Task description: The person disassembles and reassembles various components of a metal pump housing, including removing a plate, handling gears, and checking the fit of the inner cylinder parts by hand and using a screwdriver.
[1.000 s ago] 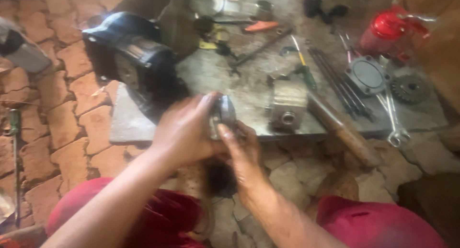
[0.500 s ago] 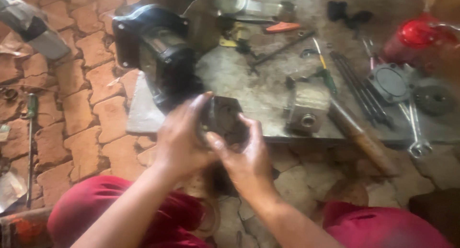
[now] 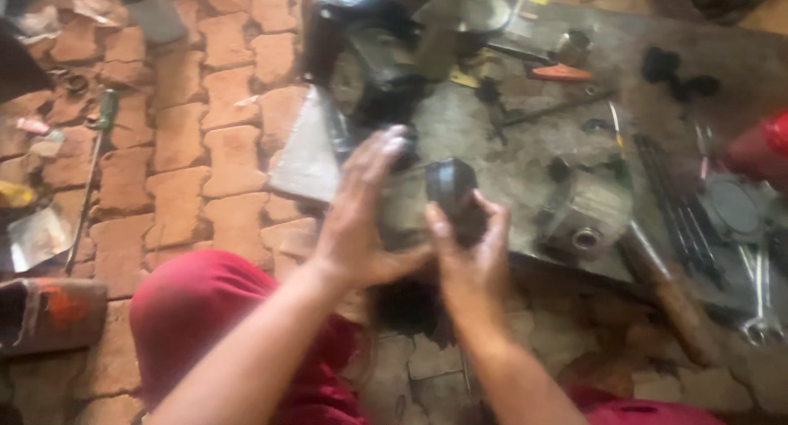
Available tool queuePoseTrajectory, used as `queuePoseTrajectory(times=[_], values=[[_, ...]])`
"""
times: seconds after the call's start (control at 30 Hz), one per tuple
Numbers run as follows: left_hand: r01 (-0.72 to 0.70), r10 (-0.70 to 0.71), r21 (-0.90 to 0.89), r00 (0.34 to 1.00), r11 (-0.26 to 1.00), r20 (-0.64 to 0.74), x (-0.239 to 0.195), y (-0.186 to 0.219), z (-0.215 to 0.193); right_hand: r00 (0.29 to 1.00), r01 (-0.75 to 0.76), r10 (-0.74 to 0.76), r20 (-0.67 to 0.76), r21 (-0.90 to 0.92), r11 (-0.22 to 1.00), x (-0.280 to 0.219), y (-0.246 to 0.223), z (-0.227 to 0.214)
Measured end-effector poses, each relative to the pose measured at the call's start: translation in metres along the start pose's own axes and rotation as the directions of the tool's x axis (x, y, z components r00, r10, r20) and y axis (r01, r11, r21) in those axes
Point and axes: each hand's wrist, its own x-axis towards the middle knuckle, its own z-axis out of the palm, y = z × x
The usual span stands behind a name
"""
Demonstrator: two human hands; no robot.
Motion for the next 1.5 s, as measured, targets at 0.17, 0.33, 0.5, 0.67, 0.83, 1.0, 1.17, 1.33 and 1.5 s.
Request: queuePoseTrajectory(times=[0.17, 0.33, 0.5, 0.67, 0.83, 1.0, 1.17, 1.33, 1.5], values=[[0.393, -0.695, -0.752, 0.709, 0.530, -0.119, -0.026, 0.003, 0.046, 0.997, 0.049, -0.056, 0.058, 0.117, 0.992, 0.012, 0.005, -0.008], [0.529, -0.818, -0.755, 0.575, 0.388, -0.017, -0.042, 0.000, 0.056, 0.988, 0.089, -0.096, 0.119, 0.062, 0.994, 0.011, 0.010, -0.021], [0.548, -0.806, -0.672, 0.579, 0.498, -0.125, -0.030, 0.006, 0.056, 0.990, 0.018, -0.032, 0.138, 0.103, 0.995, 0.013, 0.002, -0.021], [0.514, -0.851, -0.749, 0.509, 0.419, -0.126, -0.026, 0.019, 0.058, 0.986, -0.155, 0.150, 0.069, 0.074, 0.985, 0.007, -0.010, -0.020], [0.471, -0.839, -0.779, 0.530, 0.414, -0.126, -0.016, 0.032, 0.056, 0.973, 0.179, -0.178, 0.149, 0.006, 0.984, -0.011, -0.023, -0.030], [0.499, -0.823, -0.793, 0.568, 0.349, -0.004, -0.002, 0.047, 0.062, 0.957, 0.268, -0.252, 0.141, -0.110, 0.957, -0.012, -0.039, -0.045], [0.530, -0.837, -0.842, 0.503, 0.102, 0.215, 0.004, 0.051, 0.067, 0.980, 0.193, -0.169, 0.107, -0.290, 0.937, -0.017, -0.052, -0.053], [0.511, -0.822, -0.859, 0.498, 0.019, 0.277, 0.006, 0.041, 0.075, 0.879, 0.445, -0.456, 0.138, -0.582, 0.681, -0.025, -0.046, -0.054], [0.593, -0.822, -0.799, 0.501, 0.097, 0.272, 0.006, 0.035, 0.079, 0.886, 0.417, -0.442, 0.141, -0.659, 0.626, -0.029, -0.043, -0.051]])
